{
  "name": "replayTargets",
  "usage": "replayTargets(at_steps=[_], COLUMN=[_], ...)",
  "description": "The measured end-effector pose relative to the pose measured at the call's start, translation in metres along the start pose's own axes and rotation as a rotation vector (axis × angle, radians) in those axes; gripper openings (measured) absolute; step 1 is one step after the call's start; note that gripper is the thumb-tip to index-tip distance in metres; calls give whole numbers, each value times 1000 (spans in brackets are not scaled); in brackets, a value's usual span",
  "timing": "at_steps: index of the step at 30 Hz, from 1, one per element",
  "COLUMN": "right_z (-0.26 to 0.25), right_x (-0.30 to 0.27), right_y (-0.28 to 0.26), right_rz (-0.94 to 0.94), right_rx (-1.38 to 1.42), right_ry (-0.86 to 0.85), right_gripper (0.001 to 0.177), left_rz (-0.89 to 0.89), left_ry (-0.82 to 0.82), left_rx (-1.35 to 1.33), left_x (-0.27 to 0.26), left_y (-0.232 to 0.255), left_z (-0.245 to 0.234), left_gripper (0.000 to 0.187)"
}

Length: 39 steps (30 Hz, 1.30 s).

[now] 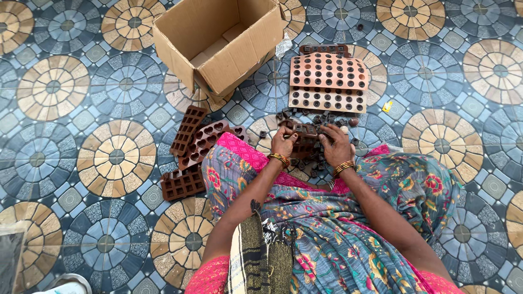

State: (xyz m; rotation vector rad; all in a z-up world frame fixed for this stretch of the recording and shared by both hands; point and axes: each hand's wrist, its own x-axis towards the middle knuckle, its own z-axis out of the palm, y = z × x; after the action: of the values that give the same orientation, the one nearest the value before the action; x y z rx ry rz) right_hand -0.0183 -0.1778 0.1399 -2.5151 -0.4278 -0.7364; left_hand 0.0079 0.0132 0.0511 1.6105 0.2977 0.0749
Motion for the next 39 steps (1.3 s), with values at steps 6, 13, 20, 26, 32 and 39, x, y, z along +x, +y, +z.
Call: replayTargets(at_steps=[6, 13, 20, 26, 32, 39], right_z=[-4, -14, -10, 4, 23, 45], right_x=[13, 18, 5, -2, -22, -38], right_y=[-28, -30, -10, 10, 48, 64], right_rz=[315, 237, 408, 624, 400, 1058], right_rx=[506, 480, 676, 812, 594, 1619], right_ry=[-204, -280, -293, -264, -27, -368], right_gripper=[37, 38, 25, 30, 42, 24], left_rz=[64, 61, 74, 45, 58, -1], left_ry=[-63, -196, -232, -192, -135, -146], left_rx=[124, 67, -57, -266, -465, -679], left_x=[-23, -36, -28, -8, 0, -9], left_y=[38, 41, 2, -26, -32, -5], left_z=[0, -6, 4, 4, -12, -10], left_gripper=[18, 25, 22, 21, 17, 17])
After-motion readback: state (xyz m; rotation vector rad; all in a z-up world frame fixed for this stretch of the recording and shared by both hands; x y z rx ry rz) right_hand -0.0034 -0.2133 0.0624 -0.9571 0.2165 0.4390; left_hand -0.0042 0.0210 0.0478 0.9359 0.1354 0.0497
